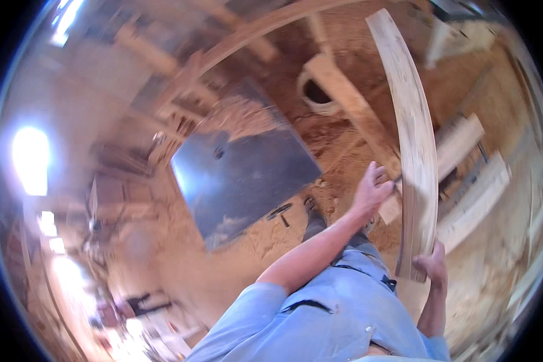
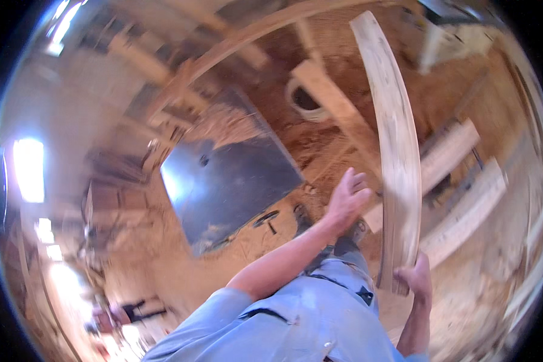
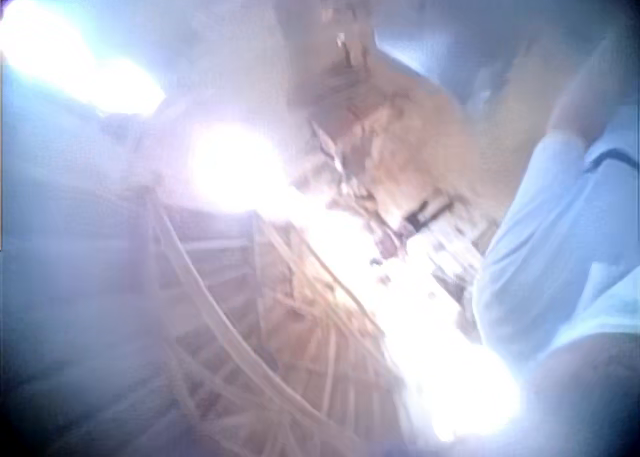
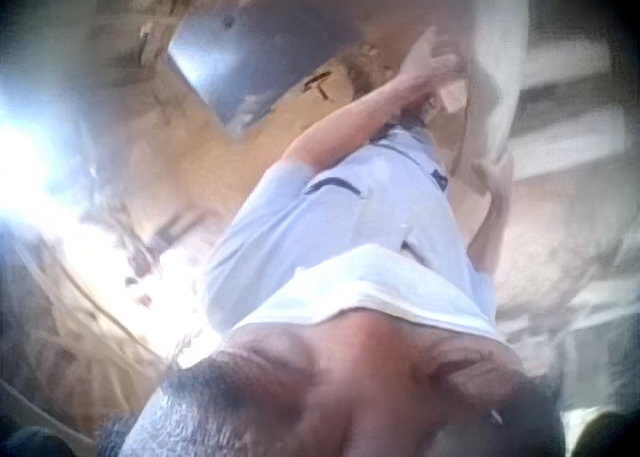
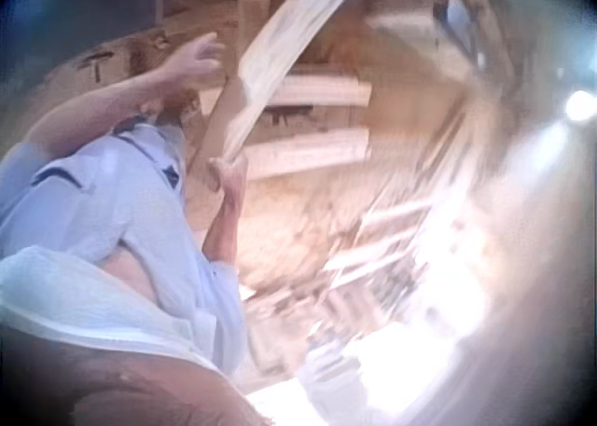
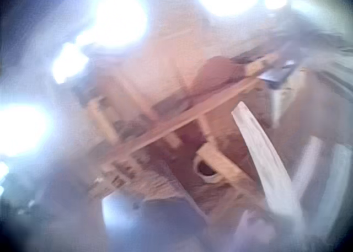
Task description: The person repeatedly smooths the edges of long wooden planks by hand-rubbing them against a stationary grinding wheel. The person picks up a plank, rubs its edge against the wheel, flips it to treat the other side, and then places it on a nearby pile of finished planks. This process is repeated for multiple planks throughout the clip.
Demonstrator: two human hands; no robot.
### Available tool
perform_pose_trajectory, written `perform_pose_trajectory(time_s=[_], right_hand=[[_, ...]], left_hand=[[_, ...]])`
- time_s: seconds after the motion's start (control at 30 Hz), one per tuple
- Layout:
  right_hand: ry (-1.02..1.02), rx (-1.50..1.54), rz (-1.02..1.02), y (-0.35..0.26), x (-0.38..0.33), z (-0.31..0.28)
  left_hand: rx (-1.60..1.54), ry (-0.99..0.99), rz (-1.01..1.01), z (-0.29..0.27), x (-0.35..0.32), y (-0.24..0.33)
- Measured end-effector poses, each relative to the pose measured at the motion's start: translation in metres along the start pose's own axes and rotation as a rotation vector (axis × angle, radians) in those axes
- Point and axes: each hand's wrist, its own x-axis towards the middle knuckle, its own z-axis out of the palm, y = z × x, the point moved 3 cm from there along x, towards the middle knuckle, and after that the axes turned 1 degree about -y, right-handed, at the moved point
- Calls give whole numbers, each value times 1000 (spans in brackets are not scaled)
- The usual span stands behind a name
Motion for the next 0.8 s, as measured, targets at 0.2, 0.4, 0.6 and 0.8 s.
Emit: perform_pose_trajectory(time_s=[0.2, 0.4, 0.6, 0.8], right_hand=[[-254, -714, -320, -49, 29, 90], [-486, -1072, -680, -132, 92, 230], [-582, -1274, -813, -180, 158, 352], [-491, -1414, -605, -168, 170, 334]], left_hand=[[-489, 576, 39, -94, -5, -7], [-922, 736, -75, -265, -23, -38], [-418, 969, 207, -451, -36, 13], [-187, 1315, 181, -646, 1, 58]])
